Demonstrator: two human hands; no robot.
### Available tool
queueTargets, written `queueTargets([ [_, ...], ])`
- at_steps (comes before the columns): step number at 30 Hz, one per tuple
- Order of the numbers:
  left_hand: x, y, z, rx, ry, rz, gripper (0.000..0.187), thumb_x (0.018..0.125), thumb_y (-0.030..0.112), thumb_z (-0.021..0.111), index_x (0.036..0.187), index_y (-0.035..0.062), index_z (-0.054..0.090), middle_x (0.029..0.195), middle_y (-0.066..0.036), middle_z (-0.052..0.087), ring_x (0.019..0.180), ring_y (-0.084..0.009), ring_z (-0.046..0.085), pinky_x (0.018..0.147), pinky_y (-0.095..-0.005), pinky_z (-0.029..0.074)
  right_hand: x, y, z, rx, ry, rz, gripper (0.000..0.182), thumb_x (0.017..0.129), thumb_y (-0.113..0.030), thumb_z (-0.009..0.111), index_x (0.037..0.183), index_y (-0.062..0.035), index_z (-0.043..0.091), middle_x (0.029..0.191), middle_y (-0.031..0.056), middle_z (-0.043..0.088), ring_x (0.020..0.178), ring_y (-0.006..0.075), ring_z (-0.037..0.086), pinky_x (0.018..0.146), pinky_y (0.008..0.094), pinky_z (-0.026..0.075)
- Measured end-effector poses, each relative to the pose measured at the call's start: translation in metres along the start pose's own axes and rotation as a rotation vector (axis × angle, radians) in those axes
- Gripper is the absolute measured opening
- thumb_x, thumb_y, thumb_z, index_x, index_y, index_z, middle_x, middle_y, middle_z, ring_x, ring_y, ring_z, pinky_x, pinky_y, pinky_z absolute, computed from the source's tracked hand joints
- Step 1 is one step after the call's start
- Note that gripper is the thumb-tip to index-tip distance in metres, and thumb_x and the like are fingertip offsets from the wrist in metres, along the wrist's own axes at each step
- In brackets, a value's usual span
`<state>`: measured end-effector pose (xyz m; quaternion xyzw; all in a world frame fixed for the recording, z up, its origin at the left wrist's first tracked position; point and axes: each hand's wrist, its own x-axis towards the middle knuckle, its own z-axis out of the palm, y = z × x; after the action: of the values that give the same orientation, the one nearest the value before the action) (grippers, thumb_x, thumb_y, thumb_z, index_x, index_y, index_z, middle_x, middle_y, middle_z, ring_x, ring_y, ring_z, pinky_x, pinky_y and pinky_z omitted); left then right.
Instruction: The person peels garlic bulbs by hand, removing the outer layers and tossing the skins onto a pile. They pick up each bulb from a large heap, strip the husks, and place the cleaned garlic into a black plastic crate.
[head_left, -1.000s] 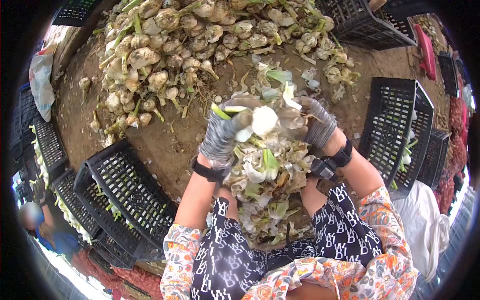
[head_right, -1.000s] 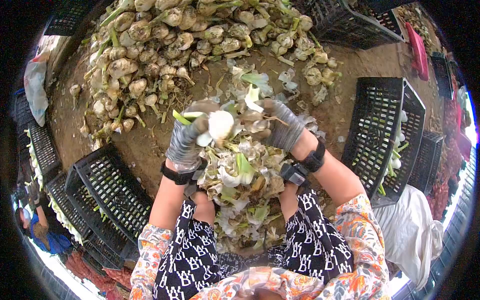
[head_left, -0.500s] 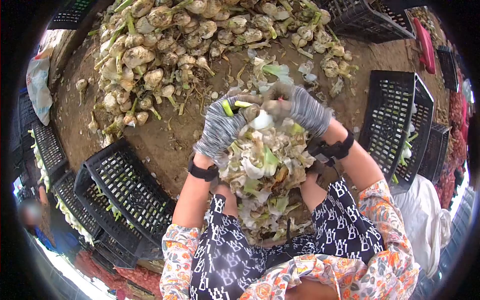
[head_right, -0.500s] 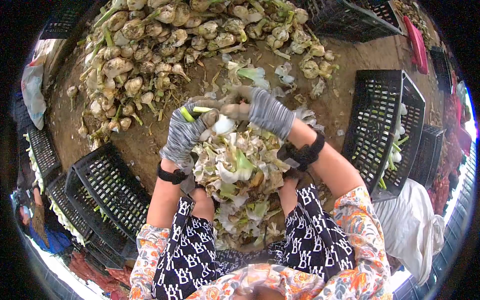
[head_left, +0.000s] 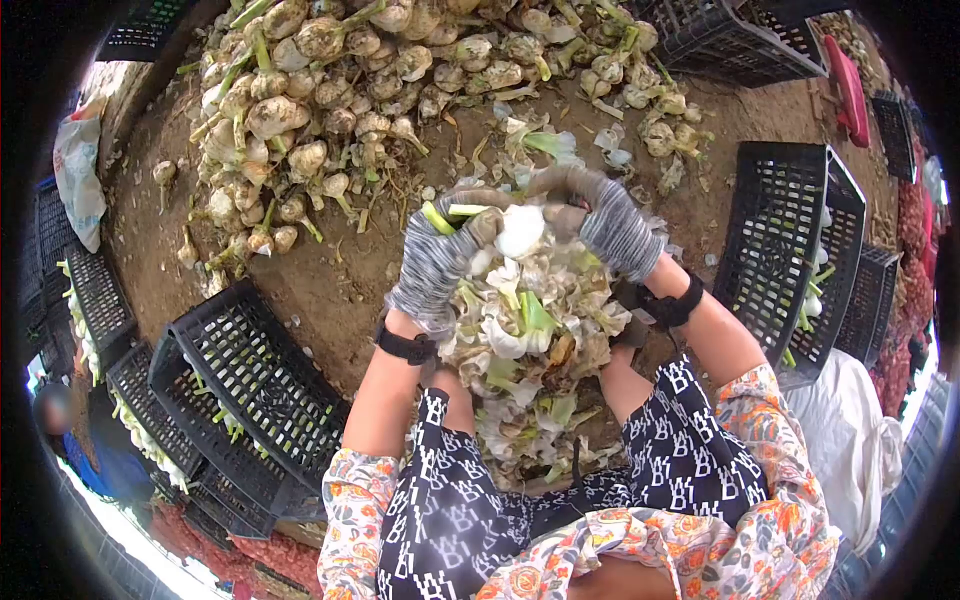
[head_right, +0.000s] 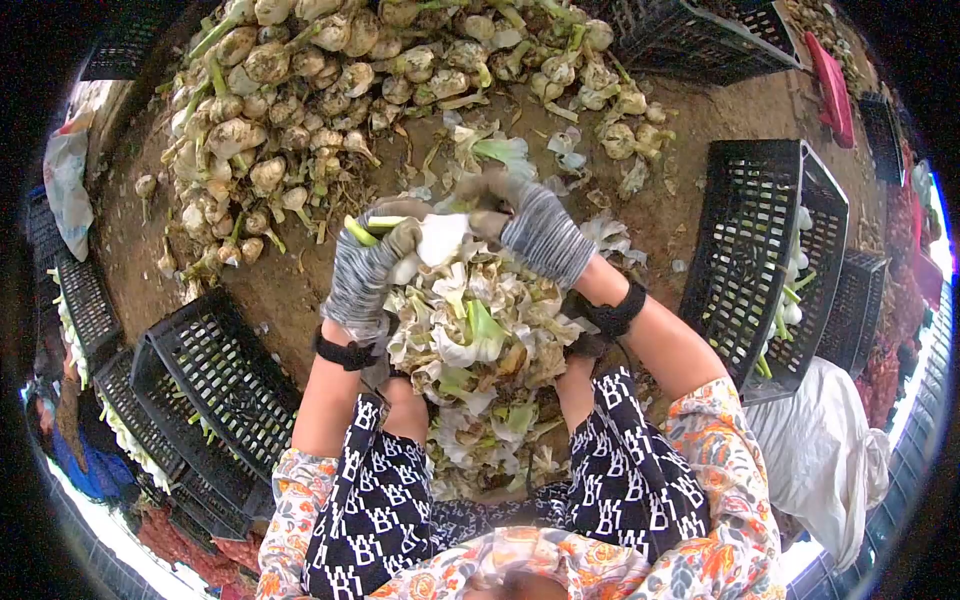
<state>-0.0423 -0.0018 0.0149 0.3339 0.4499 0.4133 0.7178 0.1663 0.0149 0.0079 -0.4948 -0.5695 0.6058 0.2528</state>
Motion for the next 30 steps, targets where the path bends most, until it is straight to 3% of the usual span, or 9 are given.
queueTargets([
  [3, 0.003, -0.026, -0.006, -0.452, 0.070, -0.125, 0.044, 0.077, 0.027, 0.070, 0.107, -0.0007, 0.055, 0.093, -0.011, 0.064, 0.080, -0.0184, 0.063, 0.069, -0.0286, 0.053, -0.019, 0.014, 0.007, -0.185, -0.176, -0.206, 0.025, 0.079, -0.013, 0.061, 0.099, 0.0009, 0.061, 0.087, 0.0088, 0.063, 0.074, 0.0171, 0.060, 0.069, 0.0272, 0.049],
  [5, 0.007, -0.041, -0.009, -0.506, 0.090, -0.130, 0.042, 0.079, 0.025, 0.067, 0.111, 0.0002, 0.053, 0.096, -0.011, 0.064, 0.083, -0.0194, 0.064, 0.070, -0.0297, 0.054, -0.026, -0.020, -0.006, 0.431, -0.428, 0.358, 0.026, 0.075, -0.008, 0.063, 0.099, 0.0017, 0.061, 0.090, 0.0095, 0.063, 0.077, 0.0168, 0.062, 0.068, 0.0268, 0.051],
  [8, -0.001, -0.030, 0.002, -0.579, 0.152, -0.219, 0.038, 0.083, 0.023, 0.062, 0.112, 0.0007, 0.053, 0.098, -0.012, 0.063, 0.085, -0.0197, 0.063, 0.070, -0.0293, 0.055, -0.033, -0.040, -0.031, 0.822, 0.113, 0.273, 0.035, 0.070, -0.009, 0.066, 0.102, 0.0030, 0.057, 0.093, 0.0099, 0.061, 0.072, 0.0149, 0.062, 0.062, 0.0267, 0.053],
  [10, 0.000, -0.035, -0.002, -0.638, 0.195, -0.238, 0.035, 0.084, 0.022, 0.060, 0.111, 0.0008, 0.054, 0.097, -0.012, 0.063, 0.082, -0.0194, 0.064, 0.066, -0.0282, 0.056, -0.020, -0.038, -0.041, 0.748, -0.014, 0.172, 0.034, 0.077, -0.017, 0.062, 0.104, 0.0028, 0.056, 0.094, 0.0104, 0.061, 0.071, 0.0161, 0.062, 0.062, 0.0274, 0.053],
  [12, -0.003, -0.036, -0.005, -0.692, 0.219, -0.269, 0.033, 0.085, 0.021, 0.058, 0.111, 0.0009, 0.055, 0.095, -0.012, 0.063, 0.076, -0.0183, 0.064, 0.060, -0.0273, 0.055, -0.008, -0.034, -0.040, -0.113, -0.161, 0.252, 0.035, 0.084, -0.025, 0.057, 0.108, 0.0009, 0.055, 0.090, 0.0101, 0.061, 0.074, 0.0162, 0.061, 0.067, 0.0284, 0.050],
  [15, -0.003, -0.040, -0.012, -0.654, 0.238, -0.228, 0.027, 0.085, 0.018, 0.061, 0.105, 0.0009, 0.057, 0.096, -0.011, 0.063, 0.082, -0.0191, 0.063, 0.068, -0.0279, 0.055, 0.000, -0.012, -0.005, -0.499, 0.189, -0.153, 0.036, 0.082, -0.019, 0.061, 0.113, -0.0041, 0.054, 0.091, 0.0053, 0.060, 0.076, 0.0159, 0.056, 0.067, 0.0277, 0.047],
  [19, -0.007, -0.029, 0.003, -0.369, 0.330, -0.067, 0.028, 0.083, 0.018, 0.063, 0.104, 0.0001, 0.058, 0.093, -0.009, 0.063, 0.079, -0.0170, 0.063, 0.066, -0.0261, 0.055, 0.003, -0.048, 0.022, -0.337, 0.143, -0.022, 0.028, 0.080, -0.018, 0.062, 0.103, -0.0037, 0.056, 0.085, 0.0112, 0.061, 0.076, 0.0224, 0.058, 0.067, 0.0323, 0.047],
  [27, -0.019, 0.006, -0.007, -0.806, 0.322, -0.385, 0.031, 0.087, 0.026, 0.057, 0.107, 0.0029, 0.055, 0.091, -0.010, 0.064, 0.073, -0.0143, 0.063, 0.060, -0.0247, 0.055, 0.016, 0.018, 0.010, -0.476, -0.074, -0.007, 0.024, 0.080, -0.023, 0.060, 0.092, -0.0020, 0.060, 0.086, 0.0156, 0.062, 0.082, 0.0306, 0.060, 0.074, 0.0355, 0.047],
  [30, -0.055, 0.012, -0.023, 0.447, 0.390, 0.076, 0.041, 0.074, 0.001, 0.063, 0.114, 0.0052, 0.054, 0.096, -0.010, 0.063, 0.086, -0.0174, 0.061, 0.078, -0.0258, 0.051, 0.031, 0.017, 0.015, -0.613, -0.009, -0.168, 0.029, 0.082, -0.031, 0.055, 0.091, -0.0036, 0.062, 0.086, 0.0187, 0.061, 0.086, 0.0351, 0.057, 0.077, 0.0402, 0.045],
])
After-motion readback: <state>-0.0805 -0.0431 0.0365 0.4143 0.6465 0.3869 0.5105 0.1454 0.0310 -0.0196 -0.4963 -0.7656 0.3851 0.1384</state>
